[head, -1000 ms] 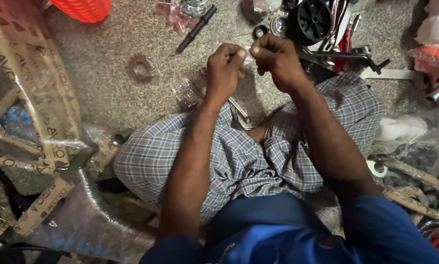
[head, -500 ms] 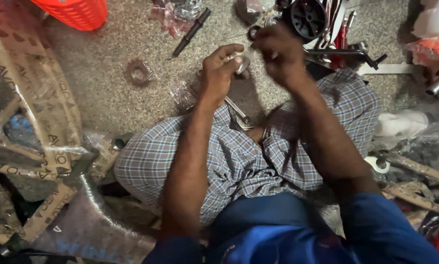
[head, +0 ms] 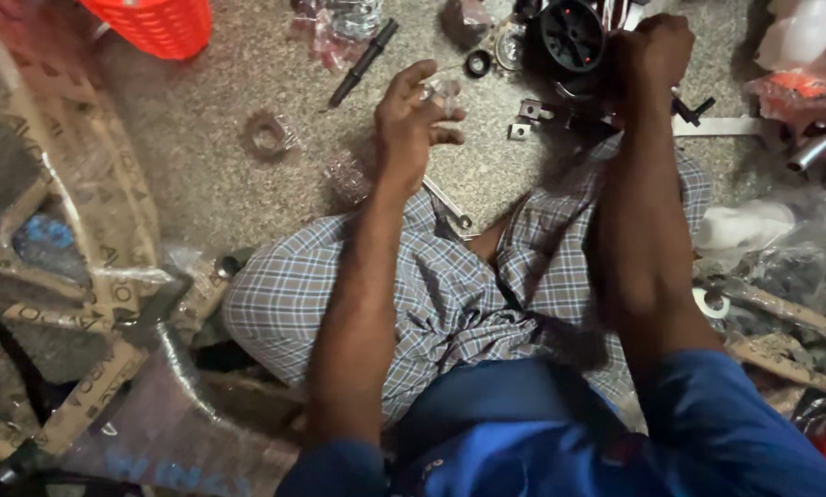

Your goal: The person sits on the floor and assembles a mechanical component, likely a bicycle hub or wheel part. They insert a small metal ring into a black plastic housing, attach an orange plastic piece, and use pliers to secure the assembly. The person then places the completed unit into a clear plastic bag.

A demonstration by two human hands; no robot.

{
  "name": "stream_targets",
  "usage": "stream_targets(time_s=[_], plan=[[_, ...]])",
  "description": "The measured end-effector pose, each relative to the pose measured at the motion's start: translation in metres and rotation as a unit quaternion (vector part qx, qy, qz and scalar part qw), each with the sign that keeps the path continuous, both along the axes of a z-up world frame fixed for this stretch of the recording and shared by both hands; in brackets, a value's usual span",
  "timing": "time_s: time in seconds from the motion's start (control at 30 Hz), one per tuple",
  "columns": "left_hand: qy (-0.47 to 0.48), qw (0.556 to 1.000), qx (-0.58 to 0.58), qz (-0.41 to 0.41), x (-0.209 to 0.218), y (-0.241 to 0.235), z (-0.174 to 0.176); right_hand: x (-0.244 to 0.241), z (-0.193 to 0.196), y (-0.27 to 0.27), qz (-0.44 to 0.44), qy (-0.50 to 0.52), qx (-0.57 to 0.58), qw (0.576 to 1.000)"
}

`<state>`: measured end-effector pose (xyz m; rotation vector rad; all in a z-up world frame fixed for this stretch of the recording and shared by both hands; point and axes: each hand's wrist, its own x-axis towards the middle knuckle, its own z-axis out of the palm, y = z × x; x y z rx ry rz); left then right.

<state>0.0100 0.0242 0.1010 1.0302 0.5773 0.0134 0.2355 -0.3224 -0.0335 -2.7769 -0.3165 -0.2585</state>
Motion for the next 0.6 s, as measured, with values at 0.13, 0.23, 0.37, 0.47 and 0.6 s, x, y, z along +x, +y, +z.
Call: stream_targets(time_s=[0.13,0.23,0.37,0.47,0.6], plan=[[-0.075,0.997,0.001,0.008,-0.001,-0.005,-0.018,-0.005,0.006,0.013,-0.201,0.062,0.174,0.962],[-0.085,0.996,0.011,0.03,0.0,-0.005,-0.034,0.002,0.012,0.016,-0.217,0.008,0.199,0.956],[-0.059,0.994,0.083,0.046,0.0,-0.005,-0.048,-0.007,0.047,0.027,-0.14,0.084,0.512,0.844],[-0.037,0.993,0.1,0.056,0.0,-0.008,-0.052,-0.044,0.083,0.056,0.004,0.143,0.695,0.705],[-0.015,0.994,0.097,0.047,0.003,-0.009,-0.056,-0.1,0.113,0.125,0.022,0.253,0.696,0.672]])
